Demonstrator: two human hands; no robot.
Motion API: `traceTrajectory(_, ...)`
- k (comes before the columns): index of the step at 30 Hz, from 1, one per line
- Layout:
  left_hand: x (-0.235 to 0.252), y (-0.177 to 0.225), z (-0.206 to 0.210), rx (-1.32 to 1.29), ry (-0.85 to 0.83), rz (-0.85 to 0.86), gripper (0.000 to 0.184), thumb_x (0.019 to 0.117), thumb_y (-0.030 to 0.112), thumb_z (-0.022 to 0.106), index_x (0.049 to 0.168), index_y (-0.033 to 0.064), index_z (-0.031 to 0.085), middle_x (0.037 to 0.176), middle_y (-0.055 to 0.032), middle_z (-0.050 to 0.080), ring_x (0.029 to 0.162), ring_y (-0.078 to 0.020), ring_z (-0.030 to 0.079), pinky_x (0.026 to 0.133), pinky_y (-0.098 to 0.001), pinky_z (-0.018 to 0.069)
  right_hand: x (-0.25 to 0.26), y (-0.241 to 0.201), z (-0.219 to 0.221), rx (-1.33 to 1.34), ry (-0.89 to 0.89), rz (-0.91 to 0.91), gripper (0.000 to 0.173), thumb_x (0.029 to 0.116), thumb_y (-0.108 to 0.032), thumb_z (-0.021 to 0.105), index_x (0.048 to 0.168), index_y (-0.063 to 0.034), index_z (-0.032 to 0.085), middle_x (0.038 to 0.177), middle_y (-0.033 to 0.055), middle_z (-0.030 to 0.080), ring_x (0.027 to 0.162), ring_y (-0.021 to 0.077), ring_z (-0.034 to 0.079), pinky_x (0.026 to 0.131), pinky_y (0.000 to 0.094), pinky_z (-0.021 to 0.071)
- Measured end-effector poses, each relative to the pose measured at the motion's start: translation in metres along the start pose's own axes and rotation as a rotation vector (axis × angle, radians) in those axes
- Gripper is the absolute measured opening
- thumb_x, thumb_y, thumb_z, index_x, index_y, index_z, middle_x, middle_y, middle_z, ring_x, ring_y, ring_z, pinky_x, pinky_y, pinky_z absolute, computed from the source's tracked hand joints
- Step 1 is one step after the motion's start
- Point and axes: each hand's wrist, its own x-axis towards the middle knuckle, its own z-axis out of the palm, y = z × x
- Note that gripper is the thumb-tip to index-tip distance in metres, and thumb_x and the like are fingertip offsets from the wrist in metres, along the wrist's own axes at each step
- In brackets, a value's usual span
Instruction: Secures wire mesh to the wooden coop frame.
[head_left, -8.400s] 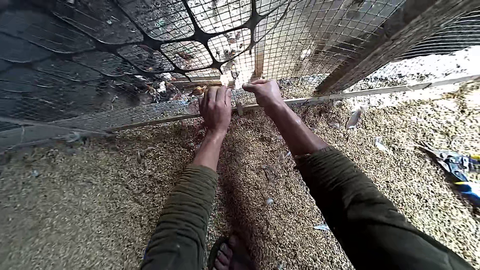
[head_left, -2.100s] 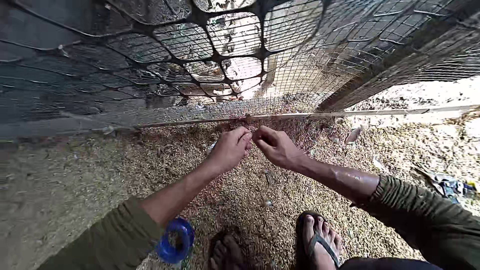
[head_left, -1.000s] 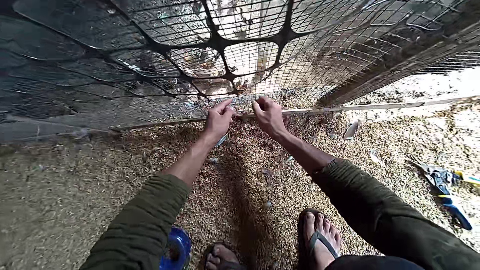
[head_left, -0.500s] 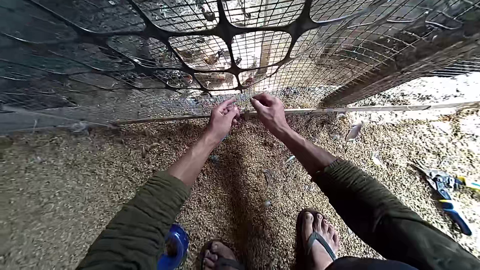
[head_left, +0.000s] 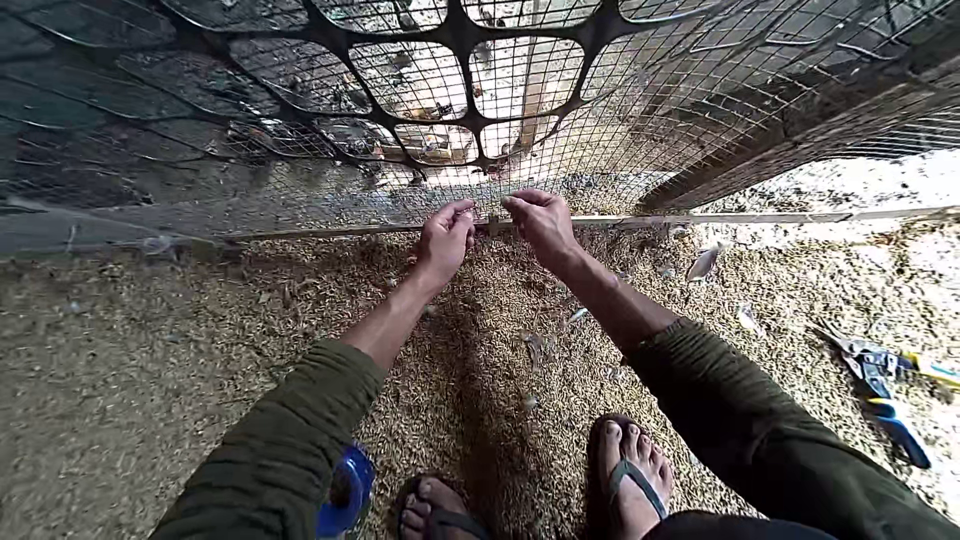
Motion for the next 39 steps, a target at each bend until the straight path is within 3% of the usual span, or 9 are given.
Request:
traceTrajectory(7,0.005,0.005,0.003,0.121,-0.01,-0.021,0.037,0.1096,0.015,0.046,0.145,0.0081,0.054,0.09,-0.0072,0.062,0.068,-0.0112,0.057,0.064,-0.0288,0.0511,0.008,-0.015,0.002,0.155,0.026,0.241,0.014,0.0991,-0.015,0.064,0.101,-0.0028,0.07,0.069,-0.0007,0.058,0.046,0.0056,0.044,0.043,0.0221,0.0389)
traceTrajectory(11,0.006,0.017,0.0,0.214,-0.024,-0.028,0.039,0.1101,0.018,0.044,0.146,0.0067,0.055,0.119,-0.0148,0.066,0.086,-0.0171,0.065,0.076,-0.0348,0.0537,0.015,-0.019,0.004,0.2,0.009,0.238,0.013,0.0983,-0.014,0.064,0.098,-0.003,0.07,0.066,-0.0017,0.057,0.043,0.0037,0.041,0.039,0.0201,0.0346)
traceTrajectory(17,-0.001,0.017,-0.041,0.274,0.039,0.048,0.033,0.1089,0.016,0.046,0.134,0.0037,0.062,0.109,-0.0101,0.069,0.086,-0.0135,0.066,0.077,-0.0322,0.0559,0.019,-0.022,0.003,0.168,-0.001,0.264,0.013,0.0972,-0.017,0.065,0.091,-0.0066,0.067,0.067,-0.0031,0.058,0.043,0.0034,0.042,0.04,0.0206,0.0372)
traceTrajectory(21,-0.011,0.007,-0.085,0.325,0.092,0.025,0.028,0.1078,0.015,0.047,0.128,0.0045,0.065,0.096,-0.0038,0.068,0.076,-0.0073,0.062,0.068,-0.0261,0.0533,0.022,-0.024,0.005,0.197,0.005,0.282,0.008,0.096,-0.014,0.065,0.094,-0.0065,0.068,0.064,-0.0042,0.056,0.041,0.0021,0.041,0.038,0.0178,0.0354)
traceTrajectory(24,-0.02,0.0,-0.11,0.348,0.07,-0.044,0.027,0.1078,0.015,0.048,0.127,0.0045,0.065,0.093,-0.0038,0.066,0.075,-0.0082,0.06,0.068,-0.0269,0.051,0.025,-0.024,0.005,0.209,0.014,0.285,0.009,0.0961,-0.014,0.064,0.09,-0.0081,0.066,0.062,-0.0046,0.055,0.039,0.0019,0.037,0.037,0.0175,0.0328)
traceTrajectory(28,-0.034,-0.007,-0.134,0.457,-0.003,-0.08,0.025,0.1064,0.013,0.05,0.122,0.0031,0.067,0.091,-0.0043,0.065,0.071,-0.0066,0.058,0.067,-0.0251,0.0512,0.026,-0.025,0.003,0.185,0.024,0.277,0.005,0.0958,-0.014,0.064,0.093,-0.0098,0.065,0.064,-0.0059,0.056,0.042,0.0011,0.042,0.039,0.0169,0.0381)
traceTrajectory(31,-0.046,-0.014,-0.148,0.555,-0.078,-0.12,0.023,0.106,0.014,0.052,0.119,0.0032,0.068,0.094,-0.0072,0.065,0.076,-0.0108,0.058,0.073,-0.031,0.0514,0.025,-0.024,0.006,0.176,0.029,0.281,0.003,0.095,-0.014,0.064,0.093,-0.0115,0.065,0.063,-0.0071,0.056,0.04,0.0007,0.042,0.037,0.0161,0.0385)
traceTrajectory(35,-0.058,-0.023,-0.143,0.68,-0.236,-0.137,0.023,0.1048,0.019,0.058,0.121,0.0062,0.068,0.106,-0.0126,0.07,0.094,-0.0229,0.067,0.088,-0.0481,0.0536,0.025,-0.026,0.005,0.199,0.053,0.288,0.002,0.0942,-0.013,0.065,0.092,-0.0119,0.064,0.063,-0.0066,0.056,0.04,0.0009,0.041,0.037,0.0161,0.0372)
traceTrajectory(39,-0.07,-0.033,-0.131,0.724,-0.268,-0.086,0.019,0.1026,0.017,0.061,0.115,0.0038,0.068,0.096,-0.0121,0.068,0.085,-0.0223,0.065,0.082,-0.0457,0.0535,0.026,-0.025,0.006,0.207,0.058,0.299,0.002,0.0937,-0.013,0.065,0.093,-0.0124,0.064,0.062,-0.0069,0.054,0.04,0.0007,0.039,0.037,0.0161,0.035)
